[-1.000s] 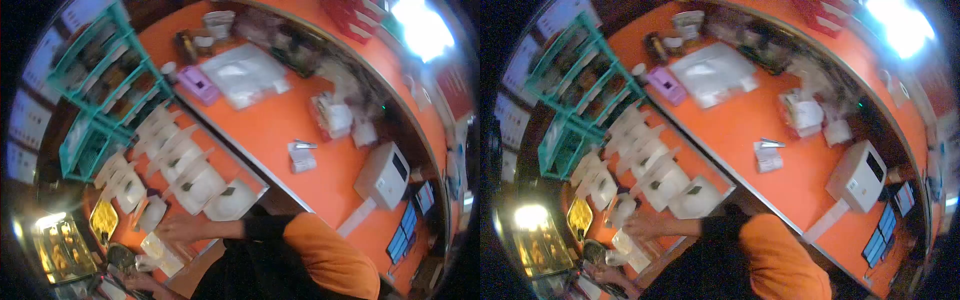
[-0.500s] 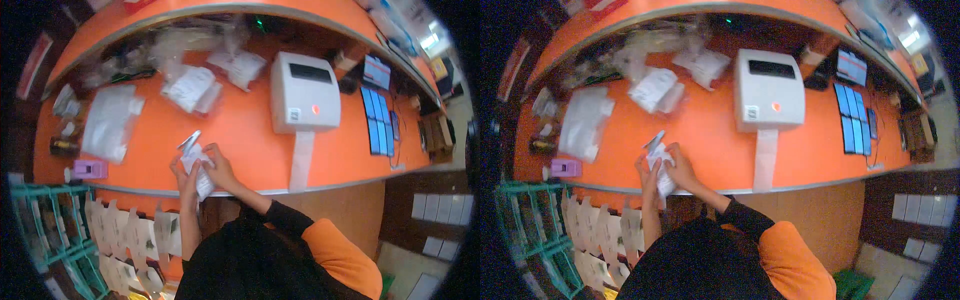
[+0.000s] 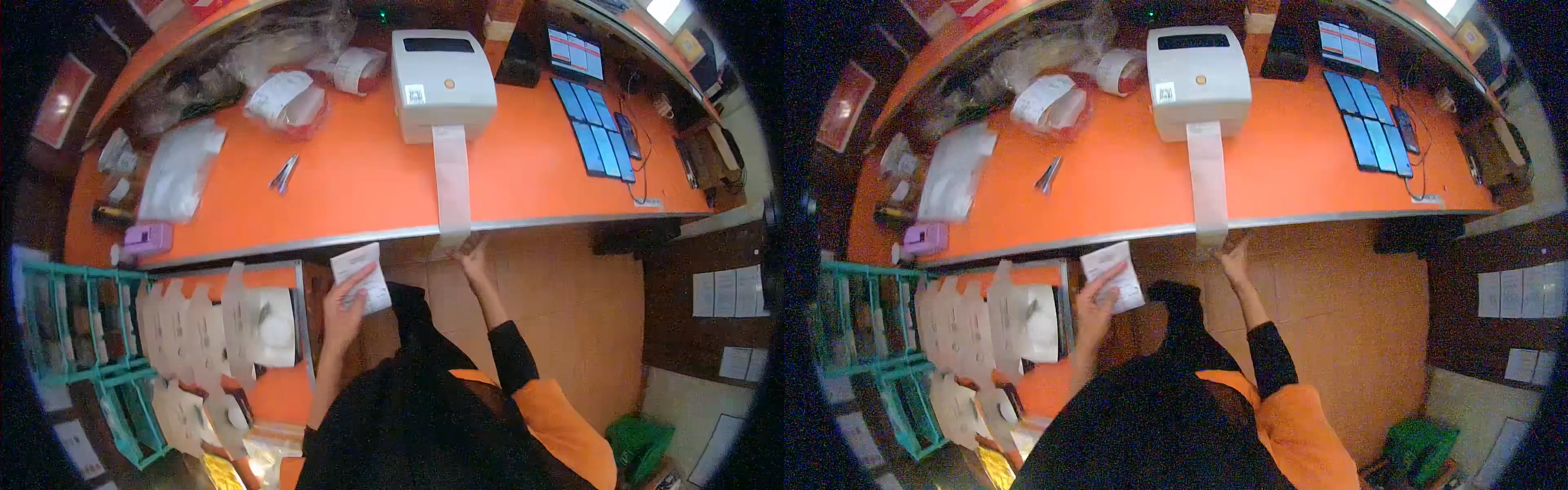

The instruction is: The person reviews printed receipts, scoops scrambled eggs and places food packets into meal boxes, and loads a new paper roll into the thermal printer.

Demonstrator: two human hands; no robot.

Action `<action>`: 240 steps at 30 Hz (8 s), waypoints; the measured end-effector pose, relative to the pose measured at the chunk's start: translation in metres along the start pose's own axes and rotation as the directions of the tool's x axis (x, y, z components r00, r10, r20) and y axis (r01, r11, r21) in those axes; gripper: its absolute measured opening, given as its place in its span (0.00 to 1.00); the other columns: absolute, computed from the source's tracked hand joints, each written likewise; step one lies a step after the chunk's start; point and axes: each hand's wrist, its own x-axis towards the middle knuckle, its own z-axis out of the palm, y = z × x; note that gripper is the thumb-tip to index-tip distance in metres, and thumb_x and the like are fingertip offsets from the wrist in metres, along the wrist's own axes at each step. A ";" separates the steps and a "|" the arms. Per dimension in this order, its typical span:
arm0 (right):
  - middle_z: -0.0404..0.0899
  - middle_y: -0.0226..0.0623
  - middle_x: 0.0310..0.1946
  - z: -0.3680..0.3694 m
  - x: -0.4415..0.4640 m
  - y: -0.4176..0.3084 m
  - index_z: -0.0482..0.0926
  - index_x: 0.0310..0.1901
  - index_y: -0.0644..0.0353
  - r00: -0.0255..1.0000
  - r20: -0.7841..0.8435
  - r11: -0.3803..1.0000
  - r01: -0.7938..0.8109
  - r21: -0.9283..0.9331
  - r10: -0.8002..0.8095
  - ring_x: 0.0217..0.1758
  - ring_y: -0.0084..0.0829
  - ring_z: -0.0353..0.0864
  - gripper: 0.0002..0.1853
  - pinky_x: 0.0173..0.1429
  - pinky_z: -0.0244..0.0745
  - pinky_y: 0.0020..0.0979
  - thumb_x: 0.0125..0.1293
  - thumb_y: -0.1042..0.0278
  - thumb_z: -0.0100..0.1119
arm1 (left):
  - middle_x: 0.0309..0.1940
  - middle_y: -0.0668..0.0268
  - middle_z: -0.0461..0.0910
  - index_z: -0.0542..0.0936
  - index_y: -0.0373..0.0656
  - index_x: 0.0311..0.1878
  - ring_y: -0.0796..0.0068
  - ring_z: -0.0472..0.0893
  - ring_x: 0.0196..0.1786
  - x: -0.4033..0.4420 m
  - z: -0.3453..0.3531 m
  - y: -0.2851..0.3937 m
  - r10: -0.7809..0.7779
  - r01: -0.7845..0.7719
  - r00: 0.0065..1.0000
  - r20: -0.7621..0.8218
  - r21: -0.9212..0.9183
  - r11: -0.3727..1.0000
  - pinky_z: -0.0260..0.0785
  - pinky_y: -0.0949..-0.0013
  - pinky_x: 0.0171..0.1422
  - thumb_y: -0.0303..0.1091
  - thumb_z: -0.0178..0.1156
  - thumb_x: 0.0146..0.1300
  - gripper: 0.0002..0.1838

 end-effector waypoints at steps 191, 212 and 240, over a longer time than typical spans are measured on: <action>0.80 0.34 0.36 0.004 -0.162 0.092 0.77 0.49 0.63 0.658 0.732 0.977 -0.030 -0.209 0.177 0.35 0.25 0.79 0.12 0.38 0.76 0.31 0.66 0.69 0.54 | 0.57 0.54 0.73 0.71 0.37 0.62 0.62 0.71 0.59 -0.358 -0.182 -0.073 0.014 0.433 0.050 -0.999 0.034 0.901 0.60 0.60 0.66 0.39 0.45 0.72 0.21; 0.76 0.47 0.50 0.072 0.303 -0.578 0.75 0.54 0.50 0.216 0.264 0.033 0.827 -0.561 -0.940 0.53 0.44 0.76 0.27 0.55 0.71 0.38 0.54 0.51 0.67 | 0.40 0.64 0.81 0.78 0.34 0.48 0.74 0.79 0.41 0.228 -0.076 -0.006 0.099 -0.260 0.872 -0.479 -0.283 0.923 0.73 0.70 0.47 0.31 0.54 0.67 0.12; 0.72 0.46 0.52 0.067 0.316 -0.591 0.72 0.53 0.51 0.128 0.133 0.013 0.767 -0.641 -0.983 0.53 0.48 0.75 0.25 0.53 0.67 0.56 0.56 0.53 0.65 | 0.38 0.50 0.81 0.77 0.35 0.46 0.56 0.82 0.39 0.530 -0.153 0.234 0.273 -0.007 0.924 -0.268 0.702 0.713 0.73 0.57 0.44 0.36 0.62 0.47 0.22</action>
